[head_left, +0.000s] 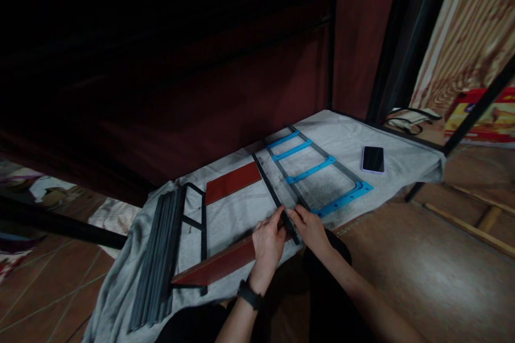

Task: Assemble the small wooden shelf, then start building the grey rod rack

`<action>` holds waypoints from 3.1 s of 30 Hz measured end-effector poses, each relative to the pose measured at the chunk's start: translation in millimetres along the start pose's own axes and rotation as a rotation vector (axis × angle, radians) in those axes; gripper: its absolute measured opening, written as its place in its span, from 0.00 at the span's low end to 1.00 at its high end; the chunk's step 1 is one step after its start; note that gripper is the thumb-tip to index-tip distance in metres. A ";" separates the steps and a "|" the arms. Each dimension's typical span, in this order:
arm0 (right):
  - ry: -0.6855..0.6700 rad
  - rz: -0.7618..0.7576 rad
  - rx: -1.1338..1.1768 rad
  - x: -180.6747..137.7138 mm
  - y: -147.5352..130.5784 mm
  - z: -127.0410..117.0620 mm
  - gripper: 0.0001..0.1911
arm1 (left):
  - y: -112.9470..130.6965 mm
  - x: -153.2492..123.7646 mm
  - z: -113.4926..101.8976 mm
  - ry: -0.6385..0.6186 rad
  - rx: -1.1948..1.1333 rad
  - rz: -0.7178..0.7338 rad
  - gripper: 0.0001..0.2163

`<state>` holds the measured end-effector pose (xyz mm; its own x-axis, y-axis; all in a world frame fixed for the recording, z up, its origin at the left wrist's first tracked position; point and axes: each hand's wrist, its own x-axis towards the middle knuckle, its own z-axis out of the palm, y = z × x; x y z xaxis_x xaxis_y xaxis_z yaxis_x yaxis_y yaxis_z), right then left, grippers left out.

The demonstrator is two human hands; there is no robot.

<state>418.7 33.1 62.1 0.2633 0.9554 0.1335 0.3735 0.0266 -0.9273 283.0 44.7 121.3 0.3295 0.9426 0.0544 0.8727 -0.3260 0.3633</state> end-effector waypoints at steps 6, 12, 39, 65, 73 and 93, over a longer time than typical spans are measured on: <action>-0.093 0.096 0.363 -2.2 7.4 -3.7 0.20 | -2.1 1.8 2.7 -0.018 0.029 0.019 0.24; -0.135 -0.009 0.213 2.5 1.6 -6.0 0.17 | -4.7 1.0 6.2 0.007 0.036 0.053 0.24; -0.187 0.001 0.067 9.4 2.6 -9.6 0.25 | 0.5 0.3 2.0 -0.015 0.071 0.007 0.23; -0.217 -0.016 0.200 6.2 7.2 -13.8 0.21 | -1.9 -0.1 3.4 0.009 0.052 0.051 0.23; -0.286 -0.139 0.184 13.7 10.1 -10.7 0.17 | -2.1 0.3 5.6 0.025 0.088 0.045 0.23; -0.275 -0.230 -0.038 15.3 3.3 -9.4 0.13 | -2.1 -1.4 6.5 0.060 0.097 0.074 0.26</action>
<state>432.4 45.1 64.4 -0.0790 0.9693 0.2330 0.4293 0.2440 -0.8696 283.1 43.6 114.4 0.3745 0.9175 0.1340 0.8788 -0.3973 0.2645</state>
